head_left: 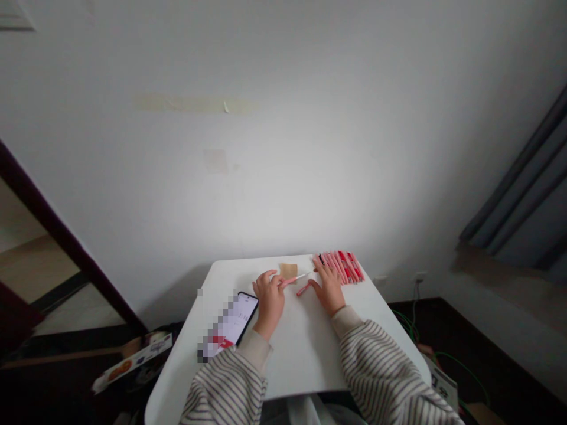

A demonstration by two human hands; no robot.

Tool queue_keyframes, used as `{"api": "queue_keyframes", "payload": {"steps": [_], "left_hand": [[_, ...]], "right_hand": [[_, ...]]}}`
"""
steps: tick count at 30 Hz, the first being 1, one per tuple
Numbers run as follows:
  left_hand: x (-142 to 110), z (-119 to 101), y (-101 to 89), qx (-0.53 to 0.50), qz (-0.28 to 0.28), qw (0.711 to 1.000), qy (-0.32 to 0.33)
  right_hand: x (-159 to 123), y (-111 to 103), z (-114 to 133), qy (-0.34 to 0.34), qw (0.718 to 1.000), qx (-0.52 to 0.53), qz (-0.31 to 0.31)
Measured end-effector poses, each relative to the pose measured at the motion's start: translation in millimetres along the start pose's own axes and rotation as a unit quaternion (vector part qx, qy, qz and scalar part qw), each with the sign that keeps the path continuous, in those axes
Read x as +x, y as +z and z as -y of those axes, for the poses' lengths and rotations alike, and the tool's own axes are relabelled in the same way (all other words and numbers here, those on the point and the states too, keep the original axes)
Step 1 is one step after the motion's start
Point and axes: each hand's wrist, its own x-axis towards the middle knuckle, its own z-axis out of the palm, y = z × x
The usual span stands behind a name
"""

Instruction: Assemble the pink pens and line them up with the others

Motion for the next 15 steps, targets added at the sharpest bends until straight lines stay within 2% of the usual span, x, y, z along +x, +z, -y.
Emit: {"api": "queue_keyframes", "payload": {"steps": [3,10,15], "left_hand": [[0.5,-1.3,-2.6,0.006,-0.002,1.000,-0.022],[0.2,-2.8,-5.4,0.017,0.004,0.999,-0.045],[0.5,-2.1,-5.4,0.017,0.006,0.999,-0.049]], "right_hand": [[-1.1,-0.8,-0.5,-0.005,1.000,-0.026,0.002],[-3.9,-1.9,3.9,-0.085,0.994,-0.046,0.052],[-4.4,-1.8,4.8,-0.095,0.992,-0.047,0.064]]}}
